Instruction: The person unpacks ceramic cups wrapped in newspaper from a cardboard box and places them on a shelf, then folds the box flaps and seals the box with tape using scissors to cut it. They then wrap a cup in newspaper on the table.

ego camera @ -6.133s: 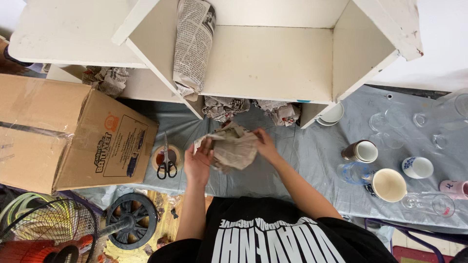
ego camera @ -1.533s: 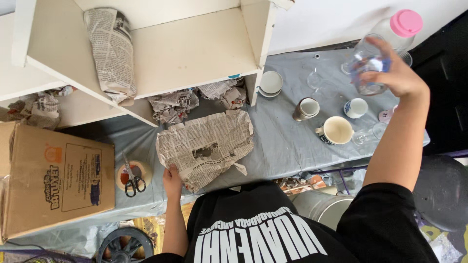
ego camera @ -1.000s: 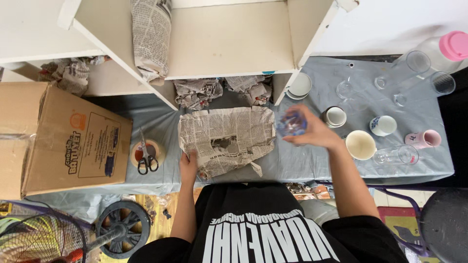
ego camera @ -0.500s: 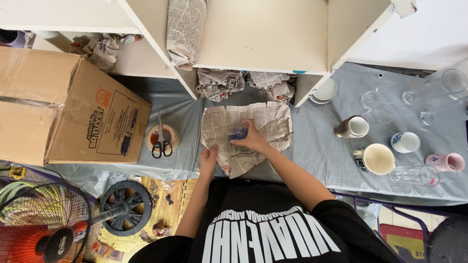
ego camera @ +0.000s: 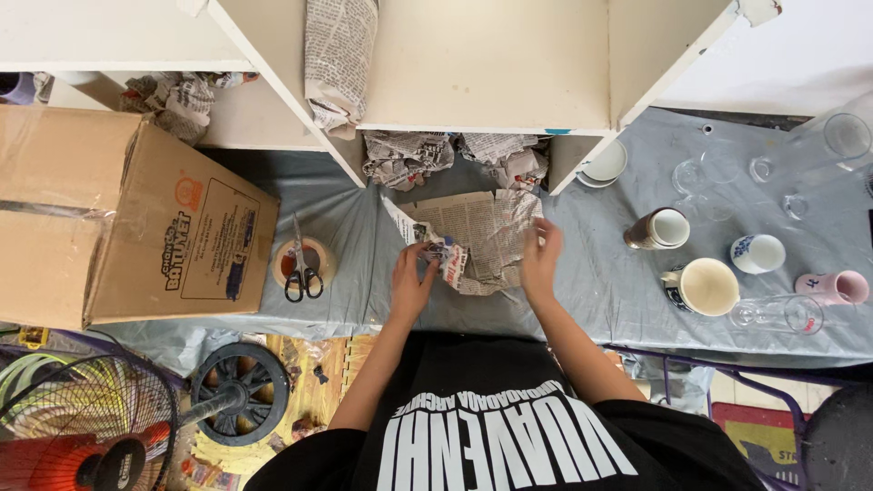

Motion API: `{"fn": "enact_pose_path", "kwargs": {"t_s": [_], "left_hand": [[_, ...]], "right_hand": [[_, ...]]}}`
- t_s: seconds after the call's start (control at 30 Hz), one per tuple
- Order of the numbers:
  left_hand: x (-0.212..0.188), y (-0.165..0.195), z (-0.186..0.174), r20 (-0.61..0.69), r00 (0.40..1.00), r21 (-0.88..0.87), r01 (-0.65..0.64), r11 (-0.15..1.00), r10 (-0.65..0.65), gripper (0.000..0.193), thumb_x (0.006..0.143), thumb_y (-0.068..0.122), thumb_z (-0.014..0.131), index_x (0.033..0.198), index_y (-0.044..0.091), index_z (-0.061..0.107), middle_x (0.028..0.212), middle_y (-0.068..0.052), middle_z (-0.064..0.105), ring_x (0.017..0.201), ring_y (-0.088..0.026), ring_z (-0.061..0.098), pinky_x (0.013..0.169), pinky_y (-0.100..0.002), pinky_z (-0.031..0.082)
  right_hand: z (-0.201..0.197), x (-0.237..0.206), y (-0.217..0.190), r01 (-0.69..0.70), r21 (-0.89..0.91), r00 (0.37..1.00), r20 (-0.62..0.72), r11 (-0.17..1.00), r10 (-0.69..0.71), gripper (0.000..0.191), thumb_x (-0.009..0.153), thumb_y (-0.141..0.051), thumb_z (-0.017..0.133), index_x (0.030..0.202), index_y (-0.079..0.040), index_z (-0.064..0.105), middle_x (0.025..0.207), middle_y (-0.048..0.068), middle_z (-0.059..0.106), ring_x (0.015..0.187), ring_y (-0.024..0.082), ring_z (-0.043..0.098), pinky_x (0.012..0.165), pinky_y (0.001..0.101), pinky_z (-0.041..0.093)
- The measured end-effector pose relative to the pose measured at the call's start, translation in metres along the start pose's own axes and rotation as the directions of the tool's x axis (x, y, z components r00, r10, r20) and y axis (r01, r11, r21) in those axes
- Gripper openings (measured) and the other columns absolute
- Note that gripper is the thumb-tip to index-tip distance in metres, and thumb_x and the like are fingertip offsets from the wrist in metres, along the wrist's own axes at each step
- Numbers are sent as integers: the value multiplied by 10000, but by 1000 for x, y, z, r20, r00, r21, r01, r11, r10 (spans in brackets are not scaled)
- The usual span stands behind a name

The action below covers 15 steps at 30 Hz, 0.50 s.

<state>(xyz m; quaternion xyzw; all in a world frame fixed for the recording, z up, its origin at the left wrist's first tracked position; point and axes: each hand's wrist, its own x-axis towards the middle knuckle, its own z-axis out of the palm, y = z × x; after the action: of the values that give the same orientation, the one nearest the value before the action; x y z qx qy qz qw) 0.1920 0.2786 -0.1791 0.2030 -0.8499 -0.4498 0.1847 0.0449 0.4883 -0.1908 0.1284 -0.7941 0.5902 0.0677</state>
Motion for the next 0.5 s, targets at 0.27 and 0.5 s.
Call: {"fn": "enact_pose_path", "kwargs": {"t_s": [0.27, 0.5], "left_hand": [[17, -21, 23, 14, 1000, 104, 0, 995, -1, 506, 927, 352, 742, 1264, 14, 575, 1228, -202, 579, 1155, -407, 518, 988, -493, 436], [25, -31, 28, 61, 997, -3, -36, 999, 36, 273, 1032, 222, 573, 1217, 22, 573, 1145, -192, 614, 1065, -398, 537, 942, -481, 454]], "right_hand": [[-26, -80, 38, -973, 220, 189, 601, 66, 777, 435, 847, -33, 558, 1270, -66, 463, 1096, 116, 601, 1005, 312, 680, 914, 527, 547], [27, -60, 19, -470, 279, 818, 495, 838, 293, 820, 810, -46, 732, 1526, -61, 333, 1319, 69, 603, 1207, 158, 596, 1023, 296, 477]]}}
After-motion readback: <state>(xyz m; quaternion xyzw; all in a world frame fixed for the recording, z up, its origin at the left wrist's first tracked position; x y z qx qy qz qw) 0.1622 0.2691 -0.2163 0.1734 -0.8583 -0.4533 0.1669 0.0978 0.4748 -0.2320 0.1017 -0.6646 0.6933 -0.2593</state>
